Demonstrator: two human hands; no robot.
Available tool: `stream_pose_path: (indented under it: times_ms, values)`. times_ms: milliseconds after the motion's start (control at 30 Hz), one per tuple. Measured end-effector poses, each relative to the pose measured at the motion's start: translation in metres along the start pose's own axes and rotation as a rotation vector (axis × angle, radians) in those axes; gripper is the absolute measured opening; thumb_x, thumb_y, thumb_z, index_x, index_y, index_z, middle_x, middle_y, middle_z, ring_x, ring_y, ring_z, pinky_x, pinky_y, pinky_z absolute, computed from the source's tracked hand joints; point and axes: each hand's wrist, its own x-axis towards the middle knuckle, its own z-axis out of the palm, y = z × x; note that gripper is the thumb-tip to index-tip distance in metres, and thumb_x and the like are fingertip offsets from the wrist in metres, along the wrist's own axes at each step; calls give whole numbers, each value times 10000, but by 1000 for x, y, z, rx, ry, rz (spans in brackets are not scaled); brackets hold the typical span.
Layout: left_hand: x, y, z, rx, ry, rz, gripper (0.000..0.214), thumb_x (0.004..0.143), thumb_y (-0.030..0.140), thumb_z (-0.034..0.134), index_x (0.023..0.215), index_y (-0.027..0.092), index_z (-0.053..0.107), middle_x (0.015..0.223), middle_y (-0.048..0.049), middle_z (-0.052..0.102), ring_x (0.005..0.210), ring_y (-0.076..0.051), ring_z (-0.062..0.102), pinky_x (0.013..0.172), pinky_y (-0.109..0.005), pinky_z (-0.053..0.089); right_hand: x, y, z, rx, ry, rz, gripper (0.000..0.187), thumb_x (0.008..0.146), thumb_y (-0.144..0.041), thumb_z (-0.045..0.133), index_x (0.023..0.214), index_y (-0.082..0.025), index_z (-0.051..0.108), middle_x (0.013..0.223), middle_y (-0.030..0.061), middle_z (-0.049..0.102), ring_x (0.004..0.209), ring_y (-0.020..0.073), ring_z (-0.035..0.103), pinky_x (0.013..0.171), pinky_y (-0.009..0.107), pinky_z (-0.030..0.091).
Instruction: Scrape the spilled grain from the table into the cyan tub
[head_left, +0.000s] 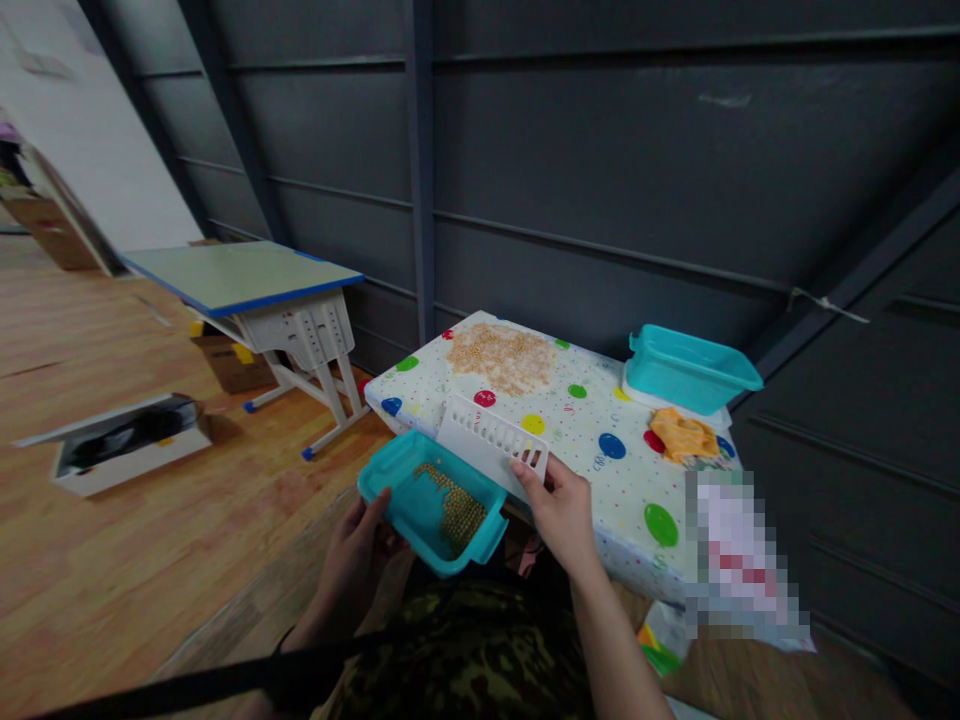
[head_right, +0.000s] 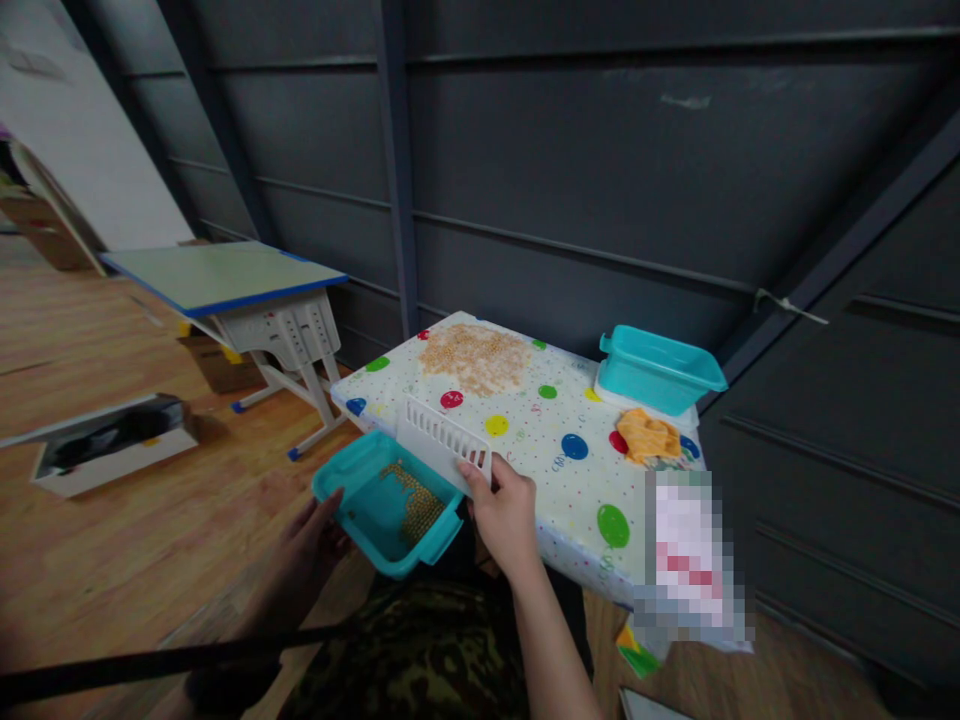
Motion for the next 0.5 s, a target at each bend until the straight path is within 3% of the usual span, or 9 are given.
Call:
stream_pose_path:
  times_ms: [133,233,333,500]
  values:
    - [-1,1,3,-5,8,-1,528,588,516,1050,859,194,731,556,95,547,474,-84,501,505,-231,539,0,-1,-3,-4,16,-3,384,888,-555,723,741,-204,771,652,20,703,603,183,550,568,284,429]
    - [-5,4,6,-9,10,2,518,582,503,1051,801,196,696,540,98,533,474,-88,515,498,-226,529,18,-4,-14,-29,96,-44,386,874,-569,739,782,-197,790,687,28,729,647,201,585,606,294,454]
    - [-10,6,9,-3,6,4,502,602,496,1041,851,202,719,567,89,564,497,-101,545,505,-229,532,61,-2,-30,-42,229,-105,394,836,-576,761,832,-186,816,748,47,772,691,222,627,642,311,480]
    - [-10,6,8,14,31,-22,523,569,511,1054,860,216,735,547,88,561,483,-104,541,486,-231,510,165,24,-42,80,333,-149,494,758,-603,785,970,-161,851,953,110,837,849,289,718,771,398,556]
